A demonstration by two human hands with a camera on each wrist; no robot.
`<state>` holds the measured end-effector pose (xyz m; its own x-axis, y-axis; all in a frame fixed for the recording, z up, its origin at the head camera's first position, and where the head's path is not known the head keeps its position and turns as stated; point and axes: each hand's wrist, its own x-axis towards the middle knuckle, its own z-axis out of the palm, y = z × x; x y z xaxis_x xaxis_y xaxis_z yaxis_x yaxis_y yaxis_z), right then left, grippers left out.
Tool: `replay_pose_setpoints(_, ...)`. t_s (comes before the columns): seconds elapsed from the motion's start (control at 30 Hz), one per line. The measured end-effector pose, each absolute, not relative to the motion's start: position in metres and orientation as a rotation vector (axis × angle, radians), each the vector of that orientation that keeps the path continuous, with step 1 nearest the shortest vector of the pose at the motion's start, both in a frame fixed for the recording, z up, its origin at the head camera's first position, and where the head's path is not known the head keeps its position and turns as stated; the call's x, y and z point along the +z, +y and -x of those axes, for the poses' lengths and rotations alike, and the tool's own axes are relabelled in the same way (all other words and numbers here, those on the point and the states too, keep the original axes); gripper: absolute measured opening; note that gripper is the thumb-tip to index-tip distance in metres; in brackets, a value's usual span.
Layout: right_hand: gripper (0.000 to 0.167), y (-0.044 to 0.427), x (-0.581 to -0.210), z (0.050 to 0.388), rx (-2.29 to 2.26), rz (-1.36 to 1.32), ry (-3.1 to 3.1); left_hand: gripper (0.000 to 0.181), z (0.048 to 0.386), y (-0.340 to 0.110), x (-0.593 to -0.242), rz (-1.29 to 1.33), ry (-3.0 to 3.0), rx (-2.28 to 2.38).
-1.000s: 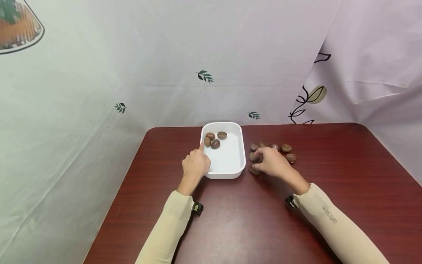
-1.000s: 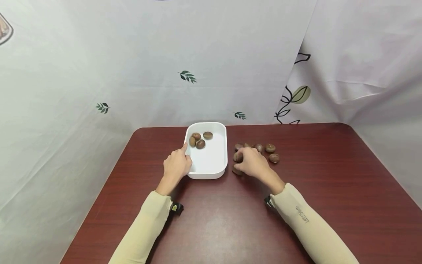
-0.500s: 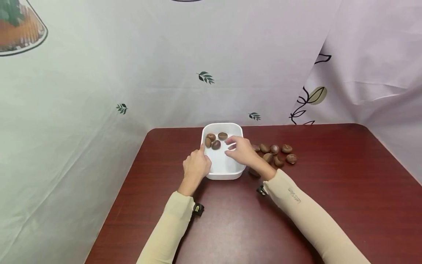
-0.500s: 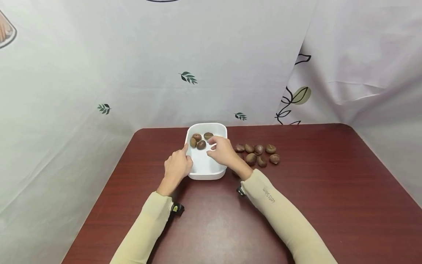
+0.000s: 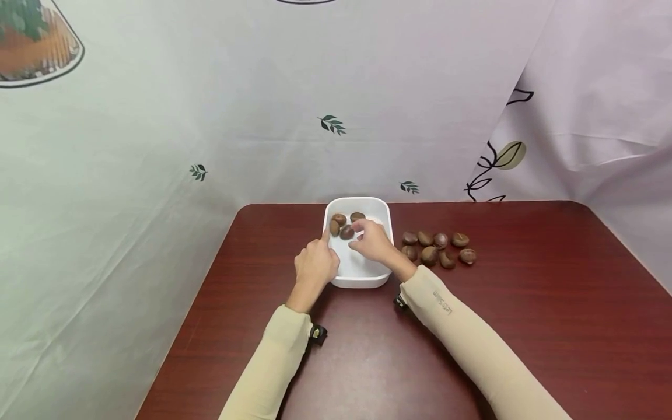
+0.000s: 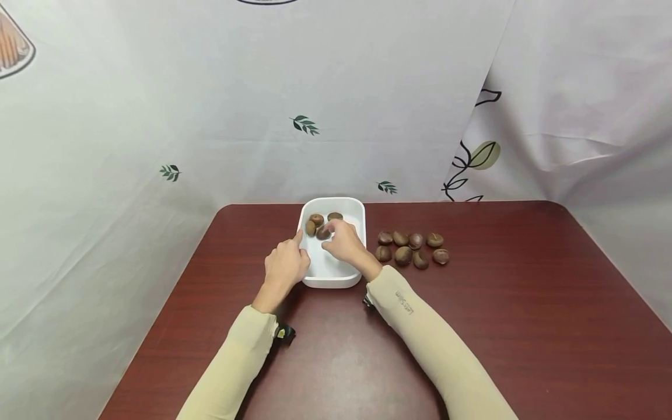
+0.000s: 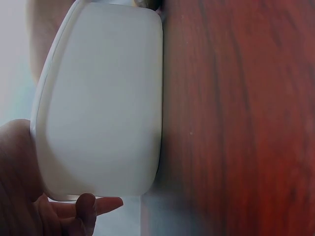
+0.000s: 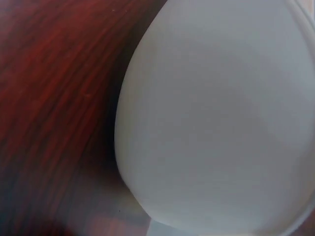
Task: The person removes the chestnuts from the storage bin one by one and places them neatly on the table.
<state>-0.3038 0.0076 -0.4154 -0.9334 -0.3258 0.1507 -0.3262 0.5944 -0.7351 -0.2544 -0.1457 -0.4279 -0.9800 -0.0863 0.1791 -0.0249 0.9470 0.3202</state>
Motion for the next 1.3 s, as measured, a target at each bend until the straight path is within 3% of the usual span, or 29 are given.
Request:
replay_pose_setpoints(0.1,0.044,0.002,-0.417,0.308,1.249,-0.579,-2.823,0.056,0.254,-0.146,-0.427,-0.078,-2.904,-0.474)
replay_pose_setpoints(0.33,0.069,-0.009,-0.422,0.315,1.220,-0.512,-2.835,0.056,0.254,-0.145,-0.427,-0.071,-2.908,-0.478)
replay_pose_setpoints(0.63,0.072,-0.013,-0.427,0.320,1.060,-0.638,-2.900,0.055,0.255,-0.145,-0.427,-0.051,-2.896,-0.457)
replay_pose_setpoints(1.3,0.042,-0.013,-0.433,0.322,1.032,-0.520,-2.901,0.055,0.254,-0.146,-0.429,-0.048,-2.873,-0.466)
